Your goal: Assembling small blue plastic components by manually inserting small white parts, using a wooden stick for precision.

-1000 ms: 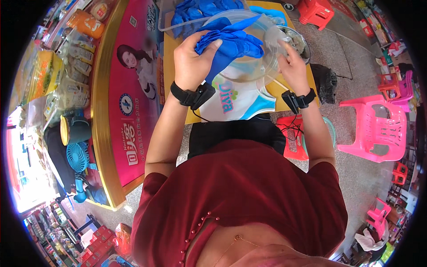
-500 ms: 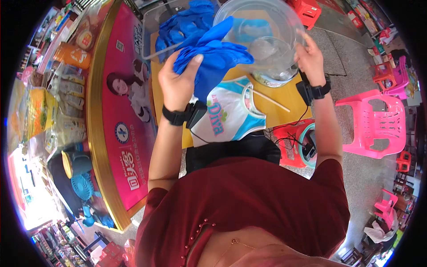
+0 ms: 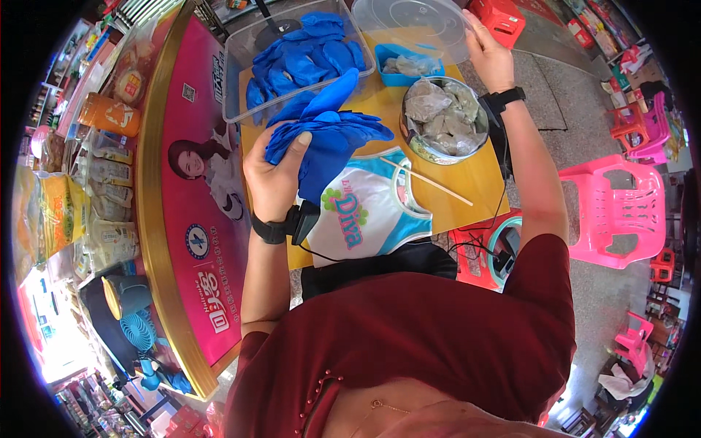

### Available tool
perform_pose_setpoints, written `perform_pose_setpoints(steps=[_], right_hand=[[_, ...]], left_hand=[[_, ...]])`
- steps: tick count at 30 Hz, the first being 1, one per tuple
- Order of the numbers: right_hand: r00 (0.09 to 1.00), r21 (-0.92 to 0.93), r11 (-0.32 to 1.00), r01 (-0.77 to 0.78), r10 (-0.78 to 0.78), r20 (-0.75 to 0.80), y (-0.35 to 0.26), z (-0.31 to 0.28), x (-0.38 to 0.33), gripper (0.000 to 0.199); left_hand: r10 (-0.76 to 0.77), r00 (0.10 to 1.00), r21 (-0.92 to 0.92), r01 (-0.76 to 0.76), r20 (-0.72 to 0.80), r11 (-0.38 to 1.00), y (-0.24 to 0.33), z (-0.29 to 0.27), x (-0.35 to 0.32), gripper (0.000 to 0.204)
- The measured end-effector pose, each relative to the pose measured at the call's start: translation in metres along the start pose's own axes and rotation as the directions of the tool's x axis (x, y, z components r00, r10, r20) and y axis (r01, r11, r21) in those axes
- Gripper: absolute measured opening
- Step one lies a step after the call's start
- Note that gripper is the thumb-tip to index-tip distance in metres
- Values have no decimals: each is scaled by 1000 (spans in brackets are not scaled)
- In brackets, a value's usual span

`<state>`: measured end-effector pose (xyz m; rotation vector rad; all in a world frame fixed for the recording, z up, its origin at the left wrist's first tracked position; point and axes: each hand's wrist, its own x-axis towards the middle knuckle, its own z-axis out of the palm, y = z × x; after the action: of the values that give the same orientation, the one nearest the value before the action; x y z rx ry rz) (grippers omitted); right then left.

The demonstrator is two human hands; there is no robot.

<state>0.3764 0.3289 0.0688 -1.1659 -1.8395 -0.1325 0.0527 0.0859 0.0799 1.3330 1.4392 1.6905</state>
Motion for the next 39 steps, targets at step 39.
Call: perform_pose_setpoints(steps=[39], right_hand=[[984,62,996,-58,68,-163,8,-34,-29,39]], left_hand=[[40,999,37,-41,19,998,13,2,-16,21]])
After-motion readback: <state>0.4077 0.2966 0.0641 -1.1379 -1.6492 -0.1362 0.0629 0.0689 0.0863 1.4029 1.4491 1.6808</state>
